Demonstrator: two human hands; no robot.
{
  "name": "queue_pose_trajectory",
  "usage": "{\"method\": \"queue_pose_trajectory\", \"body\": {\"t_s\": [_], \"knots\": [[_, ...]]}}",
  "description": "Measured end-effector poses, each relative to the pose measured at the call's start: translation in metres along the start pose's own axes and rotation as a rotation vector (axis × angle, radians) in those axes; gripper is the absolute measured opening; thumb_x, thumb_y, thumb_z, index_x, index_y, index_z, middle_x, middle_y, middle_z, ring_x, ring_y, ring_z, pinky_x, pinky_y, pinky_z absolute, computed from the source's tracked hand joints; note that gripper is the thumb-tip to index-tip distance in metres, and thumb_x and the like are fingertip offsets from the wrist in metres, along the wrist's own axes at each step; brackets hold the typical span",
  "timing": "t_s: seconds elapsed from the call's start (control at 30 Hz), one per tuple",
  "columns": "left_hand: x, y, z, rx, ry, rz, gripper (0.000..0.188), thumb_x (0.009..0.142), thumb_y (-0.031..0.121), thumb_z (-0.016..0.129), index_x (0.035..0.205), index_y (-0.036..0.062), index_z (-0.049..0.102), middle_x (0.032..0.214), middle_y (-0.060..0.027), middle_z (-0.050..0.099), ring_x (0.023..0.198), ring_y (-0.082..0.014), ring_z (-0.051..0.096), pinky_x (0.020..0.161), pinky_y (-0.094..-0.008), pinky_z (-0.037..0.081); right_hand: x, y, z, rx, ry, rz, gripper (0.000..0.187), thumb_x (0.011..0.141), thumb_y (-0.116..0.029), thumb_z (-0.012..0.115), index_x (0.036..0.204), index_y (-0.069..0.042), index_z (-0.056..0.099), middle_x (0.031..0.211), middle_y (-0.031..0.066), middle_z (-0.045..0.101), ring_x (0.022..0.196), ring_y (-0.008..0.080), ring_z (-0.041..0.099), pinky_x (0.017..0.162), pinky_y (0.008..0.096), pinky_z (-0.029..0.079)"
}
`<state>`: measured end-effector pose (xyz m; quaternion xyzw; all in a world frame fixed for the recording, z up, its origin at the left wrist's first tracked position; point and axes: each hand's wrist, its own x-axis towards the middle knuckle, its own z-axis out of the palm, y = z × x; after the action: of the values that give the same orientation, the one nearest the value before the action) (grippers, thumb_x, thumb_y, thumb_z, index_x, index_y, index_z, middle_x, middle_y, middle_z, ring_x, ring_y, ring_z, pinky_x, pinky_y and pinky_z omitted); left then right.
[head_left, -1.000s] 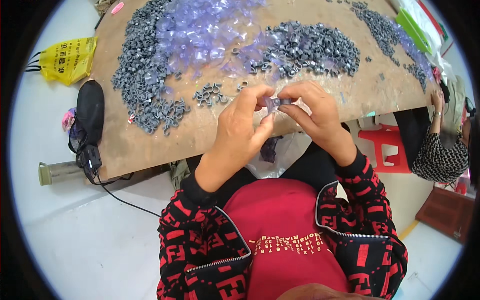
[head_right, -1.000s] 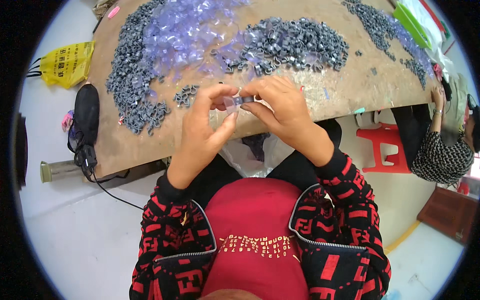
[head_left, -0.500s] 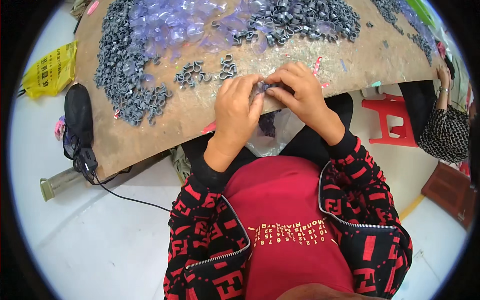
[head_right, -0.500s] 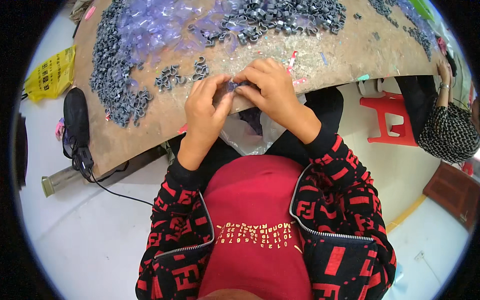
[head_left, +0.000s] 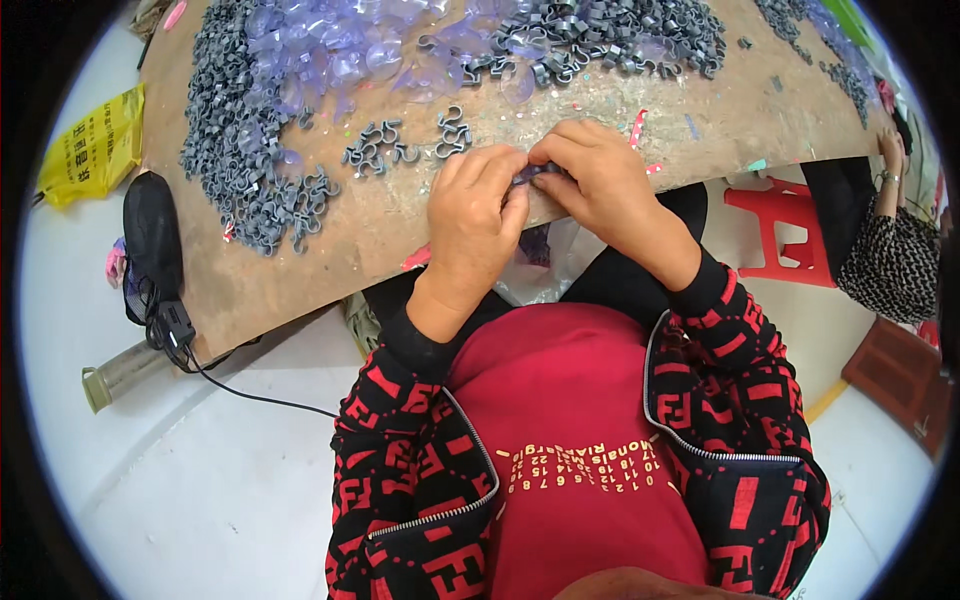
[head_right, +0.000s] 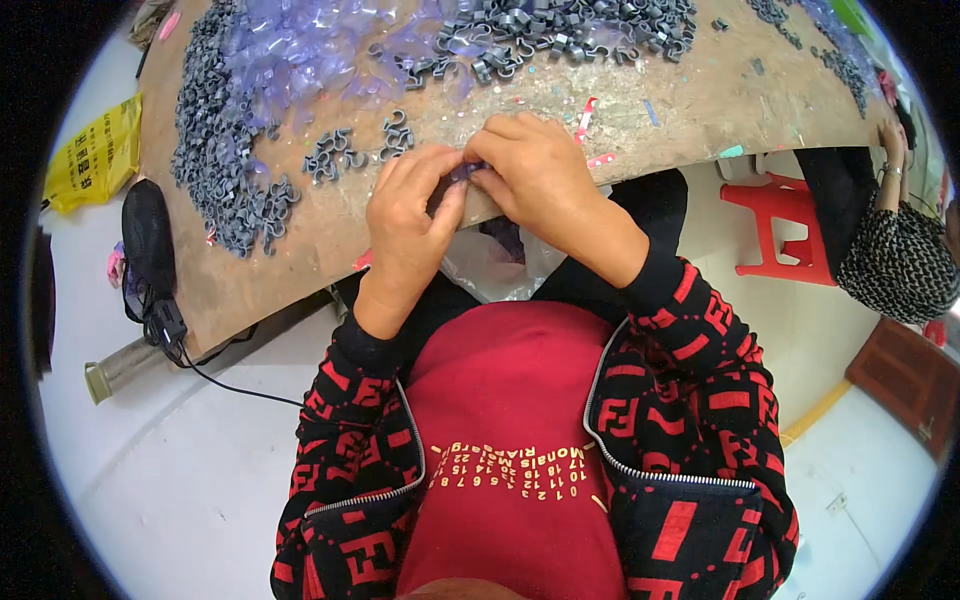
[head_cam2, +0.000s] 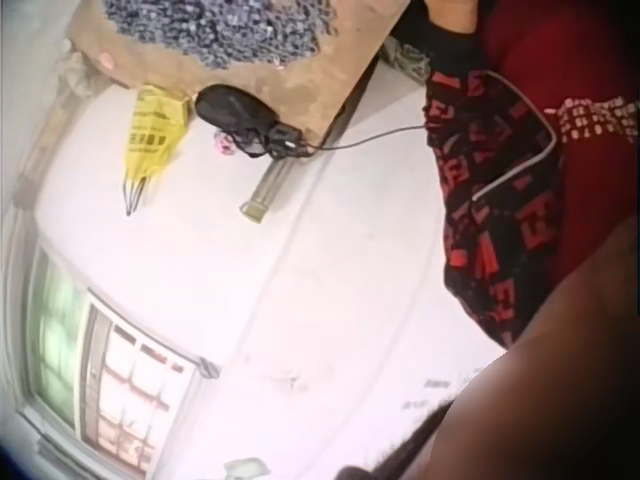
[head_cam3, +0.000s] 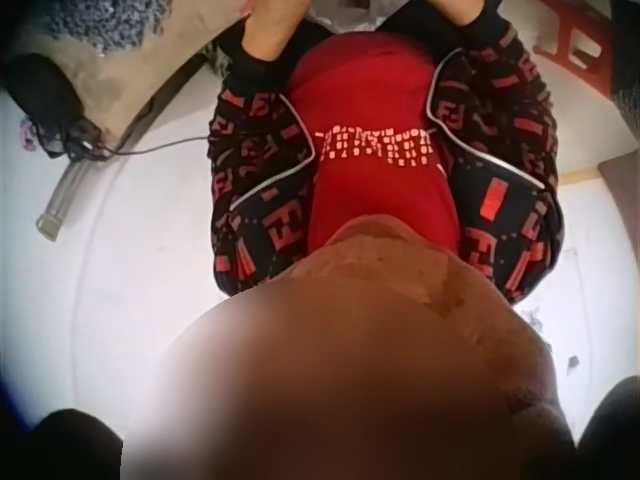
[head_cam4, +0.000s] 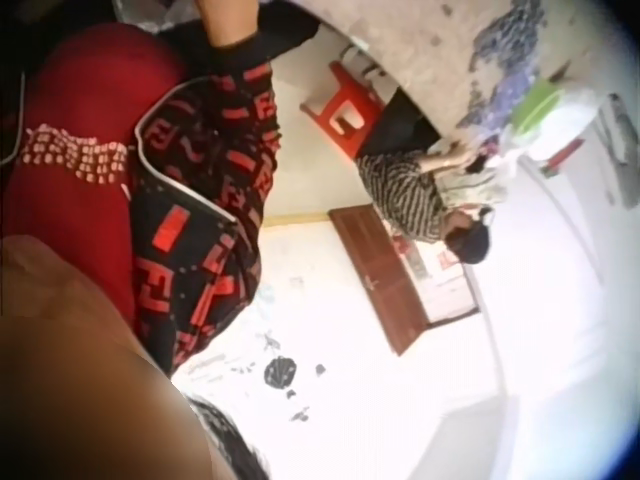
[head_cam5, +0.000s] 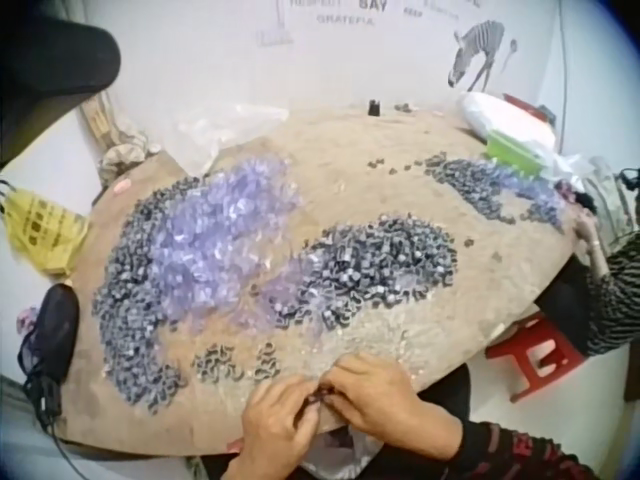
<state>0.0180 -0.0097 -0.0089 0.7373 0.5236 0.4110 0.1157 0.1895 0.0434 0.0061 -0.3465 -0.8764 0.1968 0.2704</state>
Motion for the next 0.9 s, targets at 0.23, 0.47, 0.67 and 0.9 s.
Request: {"method": "queue_pose_trajectory", "body": {"t_s": [0.23, 0.47, 0.67, 0.9], "knots": [[-0.01, 0.01, -0.008, -0.14, -0.013, -0.077, 0.03, 0.072, 0.006, 0.065, 0.101, 0.0028, 0.058, 0.103, -0.0146, 0.059, 0.094, -0.0338, 0.057, 0.08, -0.0417, 0.046, -0.008, 0.011, -0.015, 0.733, -0.068, 0.354, 0.022, 0.085, -0.01, 0.065, 0.106, -0.003, 0.064, 0.089, 0.0005, 0.06, 0.08, 0.0102, 0.056, 0.069, 0.0255, 0.045], [-0.065, 0.035, -0.008, -0.116, -0.337, -0.019, 0.034, 0.074, 0.011, 0.071, 0.105, 0.0043, 0.059, 0.107, -0.0135, 0.059, 0.091, -0.031, 0.061, 0.075, -0.0364, 0.051, 0.026, 0.023, -0.009, 0.121, 0.139, 0.079, 0.023, 0.085, -0.005, 0.06, 0.108, -0.008, 0.064, 0.096, 0.0044, 0.061, 0.075, 0.0144, 0.06, 0.065, 0.0252, 0.046], [-0.051, 0.037, -0.026, -0.075, -0.273, -0.022, 0.033, 0.077, 0.016, 0.071, 0.106, 0.0048, 0.062, 0.099, -0.0117, 0.063, 0.084, -0.0295, 0.063, 0.07, -0.0366, 0.051, 0.056, 0.047, 0.002, -0.417, 0.093, -0.223, 0.026, 0.082, -0.004, 0.058, 0.105, -0.013, 0.066, 0.111, 0.0051, 0.06, 0.089, 0.0269, 0.062, 0.074, 0.0379, 0.046], [-0.008, 0.024, -0.056, -0.219, 0.076, -0.232, 0.028, 0.079, 0.003, 0.067, 0.107, 0.0057, 0.062, 0.095, -0.0121, 0.063, 0.075, -0.0238, 0.064, 0.062, -0.034, 0.052, 0.036, 0.013, -0.01, 0.129, 0.068, 0.032, 0.014, 0.08, -0.012, 0.065, 0.094, -0.011, 0.066, 0.099, 0.0042, 0.061, 0.085, 0.0186, 0.059, 0.073, 0.0302, 0.044]]}}
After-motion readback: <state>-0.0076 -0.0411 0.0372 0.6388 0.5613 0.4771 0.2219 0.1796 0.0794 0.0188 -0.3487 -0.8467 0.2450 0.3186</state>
